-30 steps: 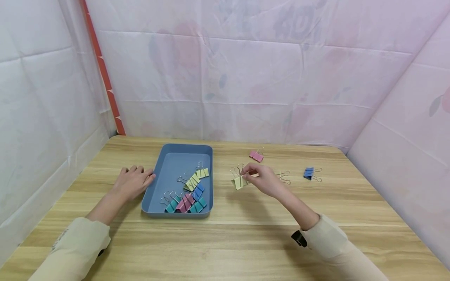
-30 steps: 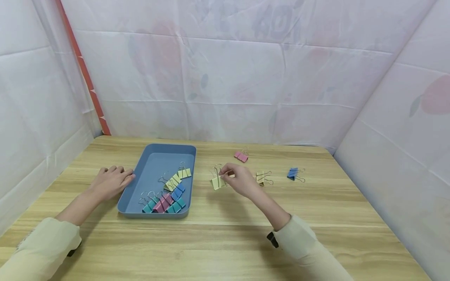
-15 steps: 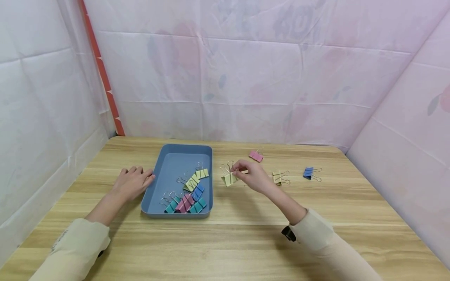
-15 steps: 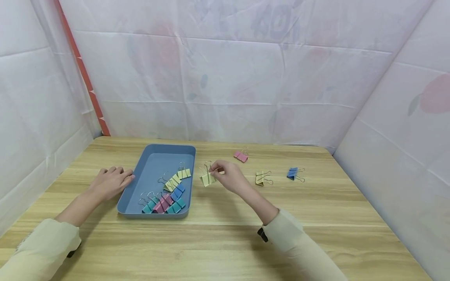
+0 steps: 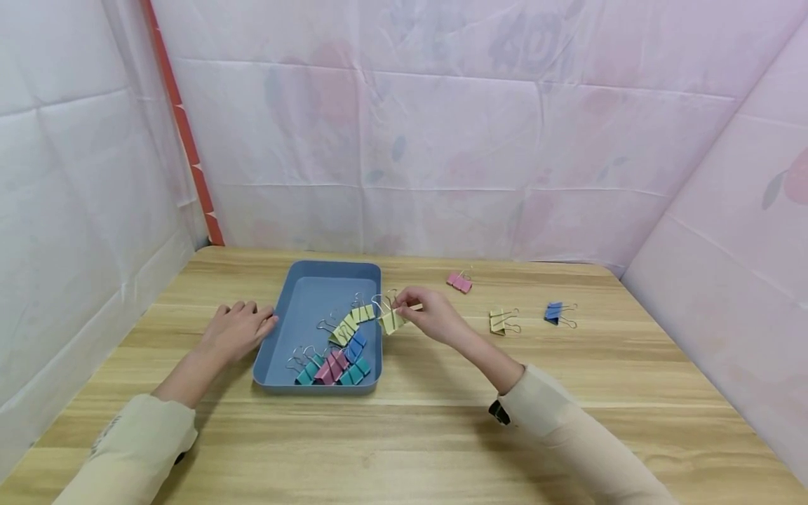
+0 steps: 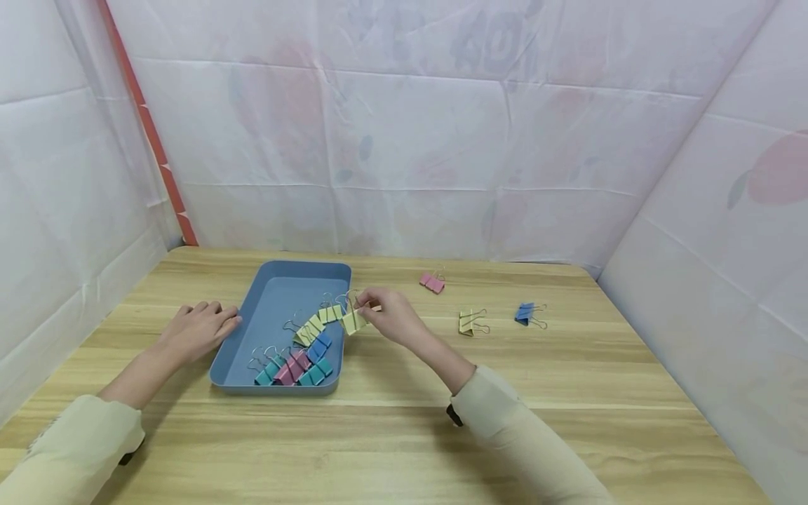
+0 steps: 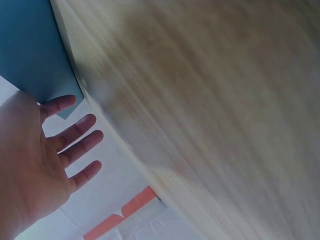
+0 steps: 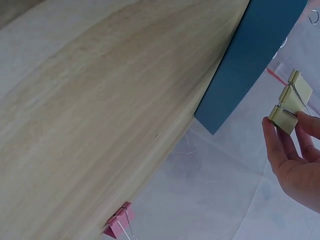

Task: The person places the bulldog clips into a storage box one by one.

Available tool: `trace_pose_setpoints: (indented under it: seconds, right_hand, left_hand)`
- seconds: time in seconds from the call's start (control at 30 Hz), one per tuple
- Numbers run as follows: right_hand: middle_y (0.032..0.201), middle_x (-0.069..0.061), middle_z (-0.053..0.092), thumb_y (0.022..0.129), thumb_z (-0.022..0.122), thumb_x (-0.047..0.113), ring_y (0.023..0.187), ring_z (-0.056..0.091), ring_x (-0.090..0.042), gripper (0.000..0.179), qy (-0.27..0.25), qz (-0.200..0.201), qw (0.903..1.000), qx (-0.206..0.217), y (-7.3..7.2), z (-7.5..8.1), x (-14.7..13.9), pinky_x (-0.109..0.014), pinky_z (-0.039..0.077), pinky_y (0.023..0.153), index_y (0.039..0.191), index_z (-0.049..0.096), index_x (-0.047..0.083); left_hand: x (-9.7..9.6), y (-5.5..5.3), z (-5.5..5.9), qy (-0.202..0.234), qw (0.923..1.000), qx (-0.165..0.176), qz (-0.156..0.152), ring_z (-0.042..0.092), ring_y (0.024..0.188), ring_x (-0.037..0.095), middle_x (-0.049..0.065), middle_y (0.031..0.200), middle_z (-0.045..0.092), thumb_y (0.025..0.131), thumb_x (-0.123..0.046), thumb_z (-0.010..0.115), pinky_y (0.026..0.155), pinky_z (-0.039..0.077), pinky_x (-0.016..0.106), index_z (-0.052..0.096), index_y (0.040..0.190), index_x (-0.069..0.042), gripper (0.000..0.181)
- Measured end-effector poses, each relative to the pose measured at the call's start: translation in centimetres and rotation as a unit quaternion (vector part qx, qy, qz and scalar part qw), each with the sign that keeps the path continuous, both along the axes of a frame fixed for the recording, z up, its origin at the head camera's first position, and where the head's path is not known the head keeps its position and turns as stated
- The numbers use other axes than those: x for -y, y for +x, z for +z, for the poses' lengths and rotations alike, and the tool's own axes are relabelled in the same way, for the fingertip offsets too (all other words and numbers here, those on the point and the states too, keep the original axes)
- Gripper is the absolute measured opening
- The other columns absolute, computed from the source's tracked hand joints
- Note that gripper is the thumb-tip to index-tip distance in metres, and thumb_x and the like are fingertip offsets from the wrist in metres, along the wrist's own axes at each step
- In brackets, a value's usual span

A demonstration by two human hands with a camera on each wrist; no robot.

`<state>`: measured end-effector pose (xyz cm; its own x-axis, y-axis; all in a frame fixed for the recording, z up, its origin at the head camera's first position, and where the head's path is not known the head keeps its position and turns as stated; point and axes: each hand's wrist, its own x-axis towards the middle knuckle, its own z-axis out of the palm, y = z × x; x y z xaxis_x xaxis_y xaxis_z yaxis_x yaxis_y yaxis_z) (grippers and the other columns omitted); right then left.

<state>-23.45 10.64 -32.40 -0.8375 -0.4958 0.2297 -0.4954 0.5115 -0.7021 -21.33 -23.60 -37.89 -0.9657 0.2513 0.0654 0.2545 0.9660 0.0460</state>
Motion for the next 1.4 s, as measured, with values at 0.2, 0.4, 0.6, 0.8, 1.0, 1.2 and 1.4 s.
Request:
trace_pose_setpoints:
  seconds: [0.2,0.4,0.6,0.8,1.0,1.2,1.4]
  right_hand:
    - [0.093,-0.009,0.064,0.087,0.059,-0.002,0.091,0.061,-0.024,0.007,-0.009,0.031,0.9995,-0.006,-0.6,-0.5,1.1,-0.027,0.051,0.075,0.091,0.064,0.000]
    - [0.094,-0.010,0.064,0.087,0.058,-0.002,0.095,0.060,-0.025,0.006,-0.014,0.045,0.9988,-0.009,-1.5,-0.8,2.0,-0.027,0.050,0.076,0.090,0.064,-0.001]
    - [0.096,-0.010,0.064,0.088,0.058,-0.002,0.096,0.059,-0.024,0.008,0.001,0.051,0.9987,-0.007,-2.3,-1.3,2.9,-0.027,0.050,0.078,0.092,0.064,-0.002]
    - [0.094,-0.010,0.063,0.087,0.058,-0.002,0.095,0.059,-0.023,0.006,0.006,0.067,0.9975,-0.021,-2.8,-1.6,3.7,-0.025,0.049,0.078,0.091,0.063,-0.001]
    - [0.094,-0.009,0.064,0.087,0.059,-0.002,0.093,0.060,-0.022,0.007,0.026,0.075,0.9962,-0.036,-3.2,-1.8,4.5,-0.023,0.048,0.078,0.092,0.063,-0.001]
    - [0.093,-0.009,0.064,0.087,0.060,-0.001,0.091,0.060,-0.021,0.006,0.060,0.084,0.9927,-0.063,-3.5,-2.1,4.9,-0.026,0.049,0.078,0.091,0.064,0.000]
    - [0.095,-0.008,0.063,0.088,0.060,0.001,0.094,0.060,-0.020,0.006,0.072,0.070,0.9926,-0.068,-4.1,-1.8,5.8,-0.022,0.047,0.079,0.092,0.064,0.001]
  left_hand:
    - [-0.1,0.0,0.2,-0.004,0.9999,0.010,0.002,0.043,0.111,0.045,0.029,0.119,0.049,0.098,-0.036,0.037,0.089,0.030,0.061,0.052,0.126,-0.001,0.047]
    - [-0.1,0.0,0.2,-0.004,0.9999,0.010,0.000,0.043,0.110,0.045,0.028,0.118,0.049,0.098,-0.035,0.036,0.088,0.032,0.060,0.052,0.126,0.000,0.047]
    - [0.0,0.0,0.3,-0.007,0.9999,0.007,-0.005,0.044,0.109,0.044,0.028,0.117,0.050,0.098,-0.034,0.037,0.087,0.033,0.060,0.052,0.125,0.000,0.046]
    - [0.0,0.2,0.4,0.001,0.9999,-0.002,-0.010,0.047,0.106,0.044,0.028,0.113,0.052,0.098,-0.034,0.037,0.085,0.035,0.059,0.054,0.123,0.000,0.045]
    - [0.0,0.3,0.5,0.008,0.9999,-0.004,-0.009,0.047,0.105,0.044,0.028,0.113,0.052,0.098,-0.033,0.037,0.085,0.034,0.059,0.055,0.122,0.000,0.044]
    - [-0.1,0.2,0.5,0.007,0.9999,0.005,-0.007,0.045,0.108,0.045,0.028,0.115,0.051,0.099,-0.033,0.037,0.087,0.032,0.061,0.054,0.123,0.000,0.045]
    - [-0.1,0.4,0.6,0.005,0.9999,0.001,-0.009,0.047,0.106,0.044,0.028,0.113,0.052,0.098,-0.033,0.037,0.086,0.034,0.059,0.054,0.123,0.001,0.045]
